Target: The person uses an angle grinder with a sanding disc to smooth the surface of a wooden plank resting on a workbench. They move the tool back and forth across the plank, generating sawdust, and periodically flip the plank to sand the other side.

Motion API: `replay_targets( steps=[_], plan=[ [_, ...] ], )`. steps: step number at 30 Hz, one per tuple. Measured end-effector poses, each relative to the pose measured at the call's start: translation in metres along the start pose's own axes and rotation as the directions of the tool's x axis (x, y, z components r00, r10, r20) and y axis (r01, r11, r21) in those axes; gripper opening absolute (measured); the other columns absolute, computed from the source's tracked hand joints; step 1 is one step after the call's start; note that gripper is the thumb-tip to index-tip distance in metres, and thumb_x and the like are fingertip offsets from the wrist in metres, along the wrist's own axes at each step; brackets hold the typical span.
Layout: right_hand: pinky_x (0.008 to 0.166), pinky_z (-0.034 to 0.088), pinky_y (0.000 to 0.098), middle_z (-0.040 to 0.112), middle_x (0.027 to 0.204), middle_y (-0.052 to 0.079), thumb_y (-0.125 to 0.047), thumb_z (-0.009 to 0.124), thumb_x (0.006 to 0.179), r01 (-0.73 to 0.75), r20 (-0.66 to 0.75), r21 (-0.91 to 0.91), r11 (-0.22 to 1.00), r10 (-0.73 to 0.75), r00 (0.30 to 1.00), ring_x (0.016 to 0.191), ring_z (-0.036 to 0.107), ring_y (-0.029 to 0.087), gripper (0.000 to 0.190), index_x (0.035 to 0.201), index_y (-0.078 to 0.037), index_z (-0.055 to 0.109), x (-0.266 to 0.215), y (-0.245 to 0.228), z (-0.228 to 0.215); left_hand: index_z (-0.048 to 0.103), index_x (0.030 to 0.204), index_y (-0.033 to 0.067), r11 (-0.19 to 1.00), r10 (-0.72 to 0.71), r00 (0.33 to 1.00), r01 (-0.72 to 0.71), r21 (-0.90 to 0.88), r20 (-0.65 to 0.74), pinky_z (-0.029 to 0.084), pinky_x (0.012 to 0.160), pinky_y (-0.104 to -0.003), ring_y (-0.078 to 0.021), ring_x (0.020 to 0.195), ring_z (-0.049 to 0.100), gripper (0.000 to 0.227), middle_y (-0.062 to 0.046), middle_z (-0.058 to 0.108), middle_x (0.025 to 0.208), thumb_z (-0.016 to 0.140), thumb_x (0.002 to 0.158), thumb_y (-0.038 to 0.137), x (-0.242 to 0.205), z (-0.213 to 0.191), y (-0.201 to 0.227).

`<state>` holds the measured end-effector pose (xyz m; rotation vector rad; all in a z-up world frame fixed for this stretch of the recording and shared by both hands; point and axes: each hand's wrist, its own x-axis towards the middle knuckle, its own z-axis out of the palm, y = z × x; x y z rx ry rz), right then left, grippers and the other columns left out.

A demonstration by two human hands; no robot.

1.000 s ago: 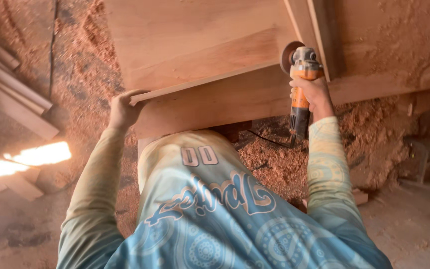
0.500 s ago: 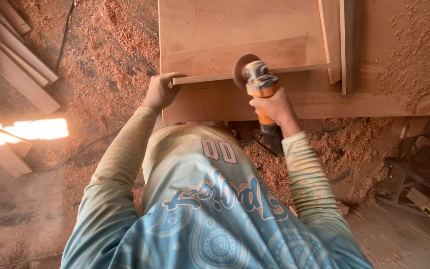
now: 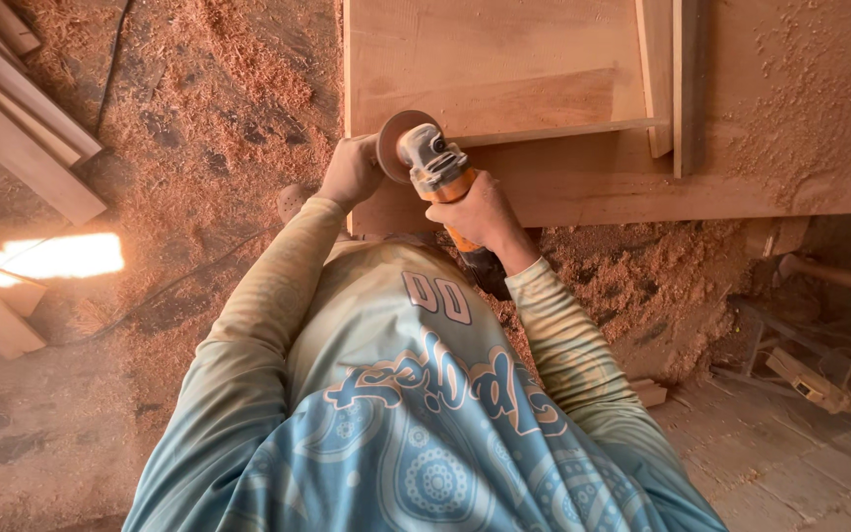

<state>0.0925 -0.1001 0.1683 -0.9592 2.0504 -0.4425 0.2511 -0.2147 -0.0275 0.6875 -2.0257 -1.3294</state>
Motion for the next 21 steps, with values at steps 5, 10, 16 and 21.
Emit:
replay_targets(
  steps=[5,10,16,21],
  plan=[
    [0.064,0.058,0.0336,0.075,0.076,0.008,-0.022,0.082,0.068,-0.033,-0.003,0.042,0.999,0.033,0.999,0.068,0.073,0.015,0.028,0.086,-0.003,0.074,-0.004,0.02,0.001,0.072,0.11,0.006,0.999,-0.047,0.999,0.047,0.0,0.013,0.057,0.072,-0.041,-0.0361,0.08,0.07,0.028,-0.018,0.071,0.088,0.077,0.083,0.004,-0.002,-0.002,0.004],
    [0.057,0.058,0.0321,0.071,0.076,0.007,-0.008,0.078,0.075,-0.18,-0.005,0.343,0.922,0.194,0.981,0.062,0.07,0.015,0.019,0.093,-0.003,0.073,-0.009,0.066,-0.04,0.075,0.113,0.0083,0.993,-0.12,0.991,0.121,-0.006,0.053,0.057,0.069,-0.041,-0.0332,0.074,0.071,0.029,-0.017,0.071,0.083,0.076,0.084,0.005,0.005,-0.009,0.017],
    [0.056,0.06,0.0324,0.069,0.081,0.007,-0.004,0.076,0.078,-0.247,-0.135,0.525,0.814,0.367,0.92,0.06,0.069,0.017,0.034,0.111,-0.003,0.069,-0.018,0.102,-0.081,0.071,0.112,0.0036,0.986,-0.143,0.989,0.145,-0.081,0.032,0.057,0.071,-0.039,-0.0353,0.08,0.071,0.024,-0.02,0.07,0.088,0.079,0.09,0.009,0.018,-0.014,0.02],
    [0.061,0.064,0.0337,0.071,0.083,0.006,-0.005,0.077,0.073,-0.09,-0.082,0.479,0.873,0.147,0.986,0.065,0.071,0.017,0.034,0.105,-0.004,0.067,-0.015,0.071,-0.041,0.068,0.107,-0.0001,0.962,-0.239,0.964,0.252,-0.107,0.116,0.055,0.071,-0.038,-0.0357,0.076,0.071,0.025,-0.022,0.07,0.085,0.077,0.086,0.008,0.025,-0.021,0.024]
  ],
)
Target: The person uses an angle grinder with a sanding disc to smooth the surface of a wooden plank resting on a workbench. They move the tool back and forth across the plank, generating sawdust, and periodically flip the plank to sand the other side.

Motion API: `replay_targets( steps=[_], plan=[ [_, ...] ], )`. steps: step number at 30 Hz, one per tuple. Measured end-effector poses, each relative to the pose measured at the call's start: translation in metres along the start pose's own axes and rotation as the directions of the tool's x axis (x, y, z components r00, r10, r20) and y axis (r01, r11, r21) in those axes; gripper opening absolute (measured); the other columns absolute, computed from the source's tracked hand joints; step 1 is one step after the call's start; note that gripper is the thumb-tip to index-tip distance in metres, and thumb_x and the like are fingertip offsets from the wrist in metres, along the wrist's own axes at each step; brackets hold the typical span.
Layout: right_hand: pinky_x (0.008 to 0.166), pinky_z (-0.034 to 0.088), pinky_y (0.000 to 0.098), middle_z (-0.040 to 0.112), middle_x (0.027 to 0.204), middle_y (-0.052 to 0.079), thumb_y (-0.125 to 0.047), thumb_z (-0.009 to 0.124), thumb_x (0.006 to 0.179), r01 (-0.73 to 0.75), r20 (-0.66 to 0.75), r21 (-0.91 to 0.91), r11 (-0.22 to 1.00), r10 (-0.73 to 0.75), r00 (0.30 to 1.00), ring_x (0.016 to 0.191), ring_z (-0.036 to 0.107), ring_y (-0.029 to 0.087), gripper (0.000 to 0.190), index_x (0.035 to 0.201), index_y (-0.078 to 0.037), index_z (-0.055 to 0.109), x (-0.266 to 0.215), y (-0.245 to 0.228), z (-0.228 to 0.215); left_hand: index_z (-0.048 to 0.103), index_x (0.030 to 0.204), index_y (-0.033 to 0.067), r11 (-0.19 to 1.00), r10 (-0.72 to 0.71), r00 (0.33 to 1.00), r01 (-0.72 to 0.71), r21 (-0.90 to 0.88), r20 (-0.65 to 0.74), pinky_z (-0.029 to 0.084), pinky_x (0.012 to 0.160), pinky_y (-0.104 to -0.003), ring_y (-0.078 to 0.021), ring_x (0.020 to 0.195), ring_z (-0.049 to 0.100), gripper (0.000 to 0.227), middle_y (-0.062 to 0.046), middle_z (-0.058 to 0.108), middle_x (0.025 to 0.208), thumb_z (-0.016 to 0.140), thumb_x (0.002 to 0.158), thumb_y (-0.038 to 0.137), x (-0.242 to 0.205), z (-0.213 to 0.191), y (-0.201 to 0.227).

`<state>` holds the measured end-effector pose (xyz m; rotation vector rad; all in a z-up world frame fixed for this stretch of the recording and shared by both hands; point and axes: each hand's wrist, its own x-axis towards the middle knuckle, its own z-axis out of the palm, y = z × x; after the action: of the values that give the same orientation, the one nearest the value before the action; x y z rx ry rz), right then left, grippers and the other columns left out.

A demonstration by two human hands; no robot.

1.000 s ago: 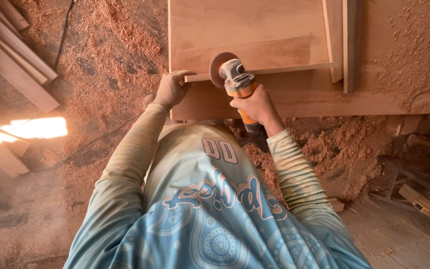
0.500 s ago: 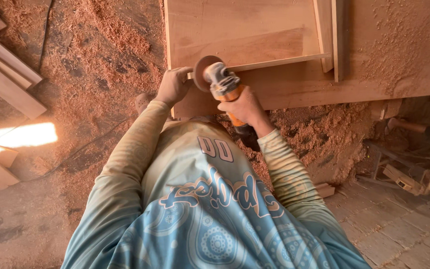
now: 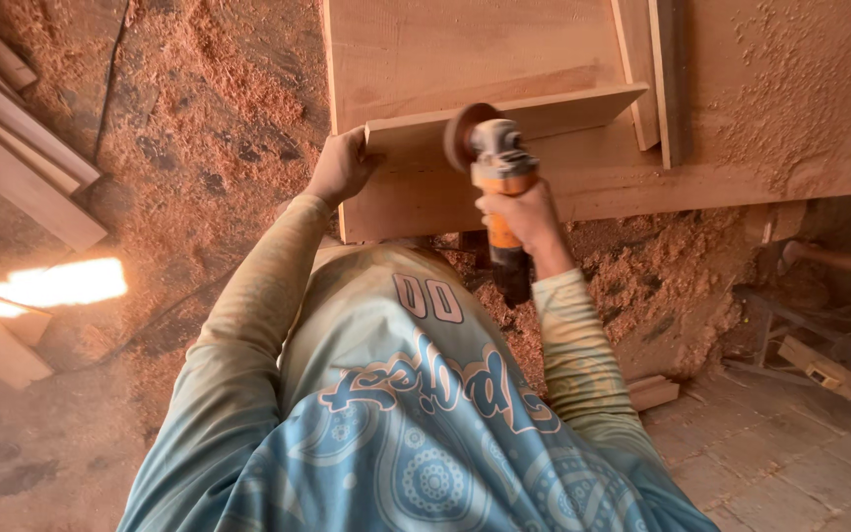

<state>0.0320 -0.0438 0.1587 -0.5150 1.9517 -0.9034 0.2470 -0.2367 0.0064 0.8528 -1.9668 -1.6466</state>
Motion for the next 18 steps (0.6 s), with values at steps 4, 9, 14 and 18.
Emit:
replay_targets(
  steps=[4,9,14,18],
  plan=[
    [0.066,0.059,0.0327,0.074,0.084,0.005,-0.015,0.08,0.072,0.203,0.097,-0.209,0.957,-0.186,0.978,0.071,0.071,0.014,0.032,0.101,-0.005,0.07,0.001,-0.021,0.045,0.069,0.103,-0.0003,0.999,-0.024,1.0,0.024,0.026,0.009,0.057,0.072,-0.037,-0.0345,0.083,0.074,0.022,-0.024,0.07,0.089,0.079,0.088,0.012,-0.004,0.004,0.011],
    [0.066,0.057,0.0353,0.072,0.074,0.01,-0.026,0.082,0.068,0.22,0.117,-0.392,0.893,-0.188,0.975,0.069,0.071,0.015,0.034,0.089,-0.002,0.071,0.003,-0.043,0.071,0.07,0.103,-0.0005,0.998,0.028,0.999,-0.026,-0.053,0.041,0.057,0.075,-0.037,-0.0322,0.089,0.076,0.026,-0.023,0.072,0.091,0.082,0.088,0.018,-0.012,0.003,0.021],
    [0.066,0.057,0.0354,0.073,0.074,0.011,-0.026,0.082,0.067,0.202,0.119,-0.429,0.881,-0.166,0.979,0.069,0.072,0.017,0.033,0.086,-0.001,0.071,0.004,-0.045,0.07,0.071,0.103,-0.0001,0.996,0.08,0.996,-0.078,-0.051,0.028,0.057,0.076,-0.036,-0.0299,0.091,0.076,0.026,-0.022,0.073,0.092,0.082,0.088,0.017,-0.011,0.002,0.025],
    [0.062,0.058,0.0334,0.074,0.075,0.008,-0.02,0.079,0.069,0.157,0.126,-0.312,0.937,-0.123,0.984,0.066,0.073,0.016,0.025,0.088,-0.004,0.071,0.01,-0.038,0.053,0.071,0.103,0.0006,0.998,-0.065,0.994,0.066,-0.01,0.085,0.057,0.074,-0.037,-0.0259,0.081,0.077,0.024,-0.022,0.073,0.089,0.08,0.092,0.019,-0.012,0.005,0.021]
  ],
)
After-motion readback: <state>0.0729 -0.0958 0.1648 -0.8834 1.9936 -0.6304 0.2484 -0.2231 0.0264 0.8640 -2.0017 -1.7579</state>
